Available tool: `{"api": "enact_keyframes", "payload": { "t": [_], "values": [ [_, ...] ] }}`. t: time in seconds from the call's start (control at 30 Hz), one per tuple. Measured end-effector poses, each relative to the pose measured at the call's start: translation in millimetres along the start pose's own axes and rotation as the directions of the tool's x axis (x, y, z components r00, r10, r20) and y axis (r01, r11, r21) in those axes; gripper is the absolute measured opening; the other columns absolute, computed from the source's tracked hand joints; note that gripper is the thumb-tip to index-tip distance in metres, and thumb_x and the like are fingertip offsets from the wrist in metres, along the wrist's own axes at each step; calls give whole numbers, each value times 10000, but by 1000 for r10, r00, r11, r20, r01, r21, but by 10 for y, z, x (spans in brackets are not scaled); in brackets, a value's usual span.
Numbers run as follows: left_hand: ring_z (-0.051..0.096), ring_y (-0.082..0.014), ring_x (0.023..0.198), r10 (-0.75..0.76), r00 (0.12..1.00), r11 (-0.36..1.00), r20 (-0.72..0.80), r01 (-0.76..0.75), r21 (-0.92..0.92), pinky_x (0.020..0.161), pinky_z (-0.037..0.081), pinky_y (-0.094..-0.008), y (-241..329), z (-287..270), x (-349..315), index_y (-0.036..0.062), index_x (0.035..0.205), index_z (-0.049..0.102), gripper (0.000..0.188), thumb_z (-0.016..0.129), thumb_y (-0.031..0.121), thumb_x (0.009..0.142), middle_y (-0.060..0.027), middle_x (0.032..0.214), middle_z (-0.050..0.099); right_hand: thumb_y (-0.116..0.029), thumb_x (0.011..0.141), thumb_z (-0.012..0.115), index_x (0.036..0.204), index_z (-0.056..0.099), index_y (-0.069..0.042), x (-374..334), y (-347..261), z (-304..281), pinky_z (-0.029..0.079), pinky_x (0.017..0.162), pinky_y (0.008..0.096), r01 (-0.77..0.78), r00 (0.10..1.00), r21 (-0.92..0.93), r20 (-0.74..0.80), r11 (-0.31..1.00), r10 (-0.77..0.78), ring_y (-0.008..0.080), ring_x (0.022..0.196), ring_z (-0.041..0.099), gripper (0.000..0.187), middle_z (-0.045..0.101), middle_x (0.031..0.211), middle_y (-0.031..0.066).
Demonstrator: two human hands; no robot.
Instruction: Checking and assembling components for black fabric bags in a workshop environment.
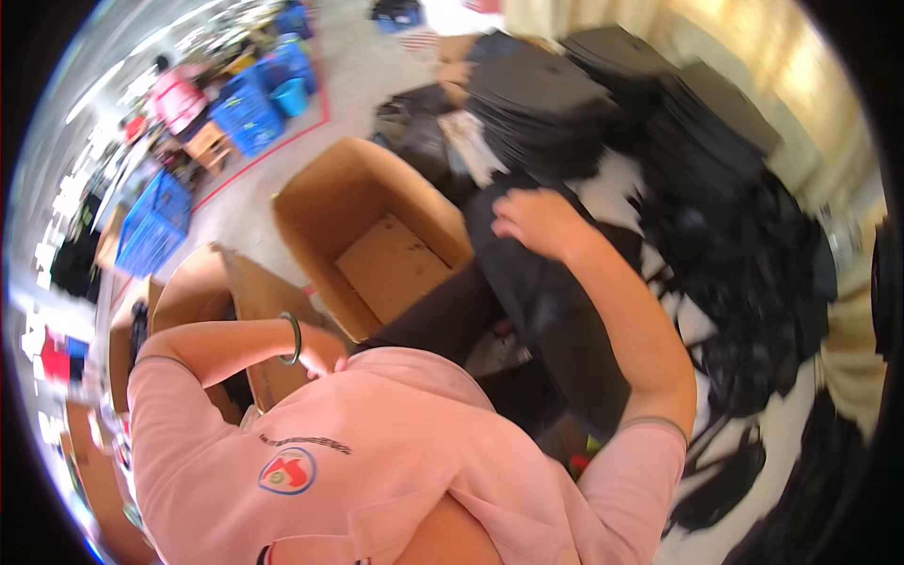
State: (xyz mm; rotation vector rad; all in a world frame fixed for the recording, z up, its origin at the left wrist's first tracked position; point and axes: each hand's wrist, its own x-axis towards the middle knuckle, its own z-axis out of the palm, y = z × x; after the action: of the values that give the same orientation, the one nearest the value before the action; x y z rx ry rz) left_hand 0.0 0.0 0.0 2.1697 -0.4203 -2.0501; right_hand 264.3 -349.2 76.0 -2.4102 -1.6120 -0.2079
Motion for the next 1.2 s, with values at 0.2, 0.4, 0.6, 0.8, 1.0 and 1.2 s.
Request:
{"api": "enact_keyframes", "payload": {
  "t": [0.2, 0.4, 0.6, 0.8, 1.0, 1.2],
  "values": [
    [640, -304, 949, 673, 337, 642, -658, -707, 295, 850, 511, -403, 2031, -1249, -190, 32, 1205, 603, 428, 719, 269, 868, -150, 1065, 638, -339, 899, 606, 916, 663, -108, -412, 89, -780, 513, 707, 407, -102, 956, -27, -278, 994, 90, 311, 814, 650, 239, 651, 875, 87],
    [416, -373, 1315, 929, 28, 343, -370, -447, 826, 1080, 352, -491, 2801, -1749, 453, 88, 1275, 575, 537, 738, 330, 825, -200, 1333, 499, -236, 878, 638, 936, 648, -82, -1536, -340, -1098, 505, 721, 420, -410, 820, 264, -312, 873, 479, 332, 831, 637, 165, 648, 865, 114],
    [315, -399, 1394, 816, -4, 578, -578, -9, 816, 1100, 207, -627, 2682, -2283, 754, 169, 1259, 615, 608, 666, 560, 796, -230, 1447, 403, -375, 829, 700, 1367, 499, -91, -2568, -1170, -185, 341, 1108, 478, -681, 730, -27, -103, 732, 675, 335, 1346, 415, 640, 471, 1424, 159],
    [435, -371, 1301, 372, -16, 919, -928, 146, 366, 1061, 292, -564, 1751, -2605, 789, 87, 1186, 664, 655, 622, 624, 815, -224, 1272, 567, -437, 812, 703, 1443, 430, -134, -2644, -1319, 61, 214, 1172, 496, -752, 657, -7, -87, 659, 749, 333, 1419, 309, 751, 359, 1520, 139],
    [495, -414, 1157, -92, -332, 942, -939, -336, 26, 986, 420, -450, 839, -2854, 772, -9, 1192, 586, 561, 736, 390, 828, -254, 1187, 569, -397, 787, 737, 1431, 444, -131, -2632, -1338, -8, 226, 1163, 507, -749, 651, 59, -113, 660, 750, 340, 1411, 319, 755, 360, 1517, 144],
    [299, -423, 1392, 845, 13, 502, -535, -368, 783, 1112, 216, -611, 2522, -2125, 334, 125, 1332, 522, 749, 794, 399, 690, -203, 1457, 388, -368, 795, 738, 1415, 460, -123, -2621, -1307, -37, 225, 1160, 513, -766, 635, 84, -64, 638, 770, 349, 1411, 315, 722, 348, 1522, 161]
  ]
}}
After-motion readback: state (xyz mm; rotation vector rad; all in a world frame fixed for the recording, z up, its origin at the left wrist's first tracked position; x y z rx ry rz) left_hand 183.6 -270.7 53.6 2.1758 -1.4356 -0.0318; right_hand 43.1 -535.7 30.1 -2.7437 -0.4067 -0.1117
